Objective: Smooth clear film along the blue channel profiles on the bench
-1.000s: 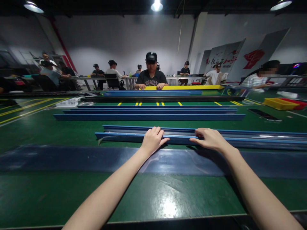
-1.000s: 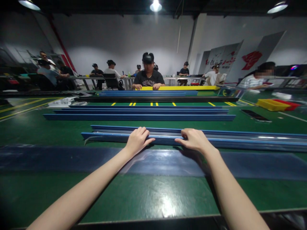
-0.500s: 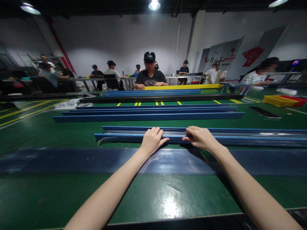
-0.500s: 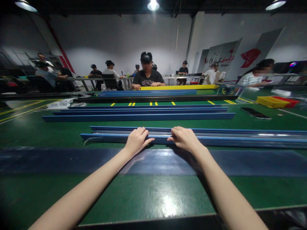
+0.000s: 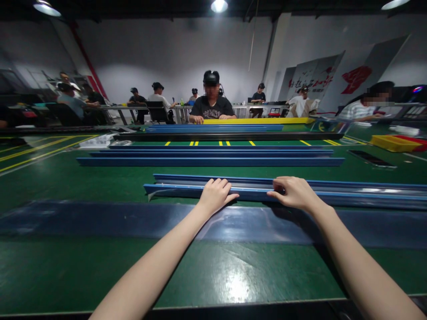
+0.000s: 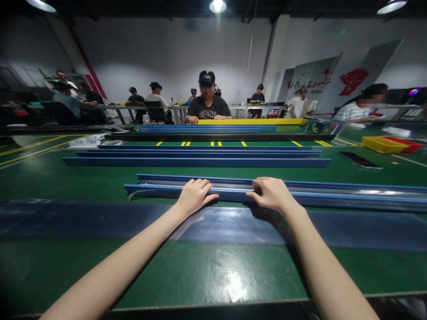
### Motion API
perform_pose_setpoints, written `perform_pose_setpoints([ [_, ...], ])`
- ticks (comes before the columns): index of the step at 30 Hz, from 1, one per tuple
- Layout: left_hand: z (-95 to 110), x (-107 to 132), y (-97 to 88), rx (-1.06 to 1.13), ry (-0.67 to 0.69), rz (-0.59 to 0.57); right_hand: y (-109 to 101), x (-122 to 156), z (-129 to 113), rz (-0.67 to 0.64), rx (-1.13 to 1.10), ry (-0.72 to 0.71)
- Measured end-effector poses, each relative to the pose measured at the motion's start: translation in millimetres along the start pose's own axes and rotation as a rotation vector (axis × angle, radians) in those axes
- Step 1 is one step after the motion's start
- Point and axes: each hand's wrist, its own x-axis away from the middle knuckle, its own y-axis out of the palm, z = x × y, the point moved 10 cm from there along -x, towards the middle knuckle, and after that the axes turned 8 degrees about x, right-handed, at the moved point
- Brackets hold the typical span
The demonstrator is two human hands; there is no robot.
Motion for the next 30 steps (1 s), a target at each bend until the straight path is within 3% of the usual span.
perform_pose_setpoints([
  [16, -3.1, 0.1, 0.0, 0.023, -0.035, 0.003, 7.8, -2.8, -16.6, -0.032, -0.084, -0.078],
  [30, -3.3, 0.5, -2.2, 0.019, -0.038, 0.028, 8.1, -4.1, -15.5, -0.03, -0.091, -0.061],
])
